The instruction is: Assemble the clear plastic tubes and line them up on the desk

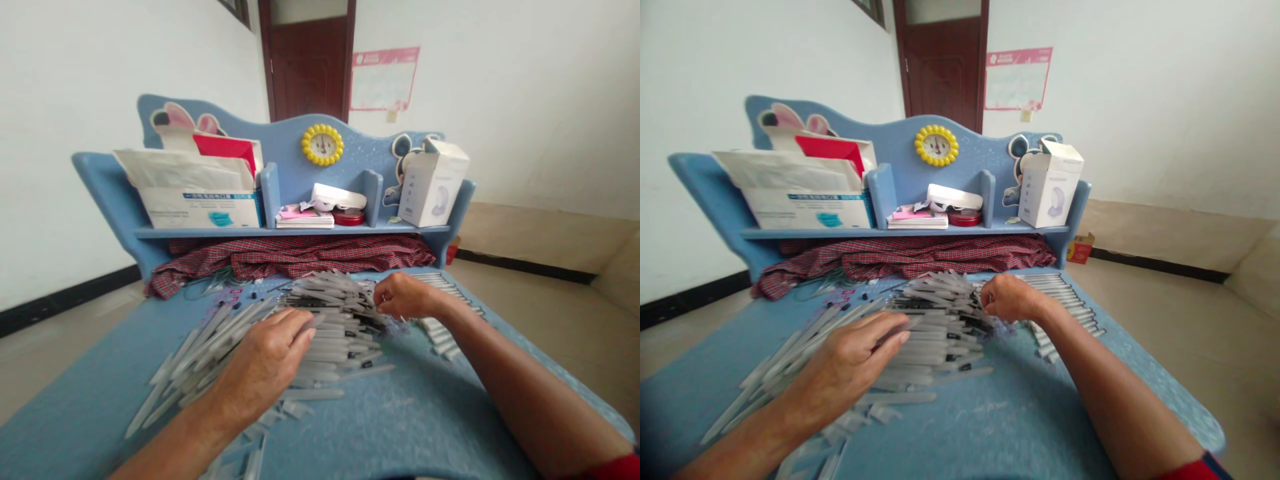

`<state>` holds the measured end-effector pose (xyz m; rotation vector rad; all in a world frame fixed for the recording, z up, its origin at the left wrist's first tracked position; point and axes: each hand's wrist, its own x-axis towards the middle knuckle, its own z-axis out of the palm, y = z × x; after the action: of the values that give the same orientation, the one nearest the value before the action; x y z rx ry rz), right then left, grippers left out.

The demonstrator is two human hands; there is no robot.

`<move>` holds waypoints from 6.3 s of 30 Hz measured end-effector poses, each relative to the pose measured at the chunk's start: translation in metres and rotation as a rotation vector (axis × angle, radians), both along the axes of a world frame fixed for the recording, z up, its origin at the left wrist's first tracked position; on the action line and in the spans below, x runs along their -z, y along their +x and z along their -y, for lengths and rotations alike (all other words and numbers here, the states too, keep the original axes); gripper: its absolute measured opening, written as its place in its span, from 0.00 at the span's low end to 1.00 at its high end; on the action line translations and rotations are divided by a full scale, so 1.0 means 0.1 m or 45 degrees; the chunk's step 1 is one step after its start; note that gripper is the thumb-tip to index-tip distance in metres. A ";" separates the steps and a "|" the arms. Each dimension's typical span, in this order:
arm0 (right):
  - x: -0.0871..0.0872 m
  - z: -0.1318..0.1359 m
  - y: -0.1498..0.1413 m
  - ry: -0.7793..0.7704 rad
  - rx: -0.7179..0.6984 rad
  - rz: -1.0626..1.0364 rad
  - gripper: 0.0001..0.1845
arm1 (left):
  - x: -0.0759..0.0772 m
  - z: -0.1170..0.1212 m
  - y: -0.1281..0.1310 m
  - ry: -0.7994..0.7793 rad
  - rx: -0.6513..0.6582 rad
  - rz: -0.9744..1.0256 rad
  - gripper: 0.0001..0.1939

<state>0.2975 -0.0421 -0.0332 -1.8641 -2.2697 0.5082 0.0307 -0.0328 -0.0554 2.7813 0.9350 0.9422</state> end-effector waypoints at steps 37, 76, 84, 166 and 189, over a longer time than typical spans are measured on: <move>0.00 0.07 0.04 0.434 0.031 -1.512 0.11 | -0.17 0.13 0.02 -0.531 -0.151 0.138 0.12; 0.02 0.06 -0.11 0.112 -0.216 0.153 0.09 | -0.22 0.19 0.12 -1.240 0.148 0.672 0.10; 0.15 0.01 -0.19 0.122 -0.235 0.480 0.14 | -0.15 0.17 0.10 -1.215 0.108 0.527 0.12; 0.21 0.26 -0.54 0.120 -0.339 -0.994 0.12 | -0.17 0.24 0.08 -1.058 0.048 0.144 0.08; 0.20 0.24 -0.54 -0.057 -0.264 -0.947 0.22 | -0.19 0.24 0.08 -0.704 -0.010 -0.159 0.09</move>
<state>0.2431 -0.0661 -0.0534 -1.1590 -1.9281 1.0732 0.0392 -0.0566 -0.0365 2.3777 1.0319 0.4215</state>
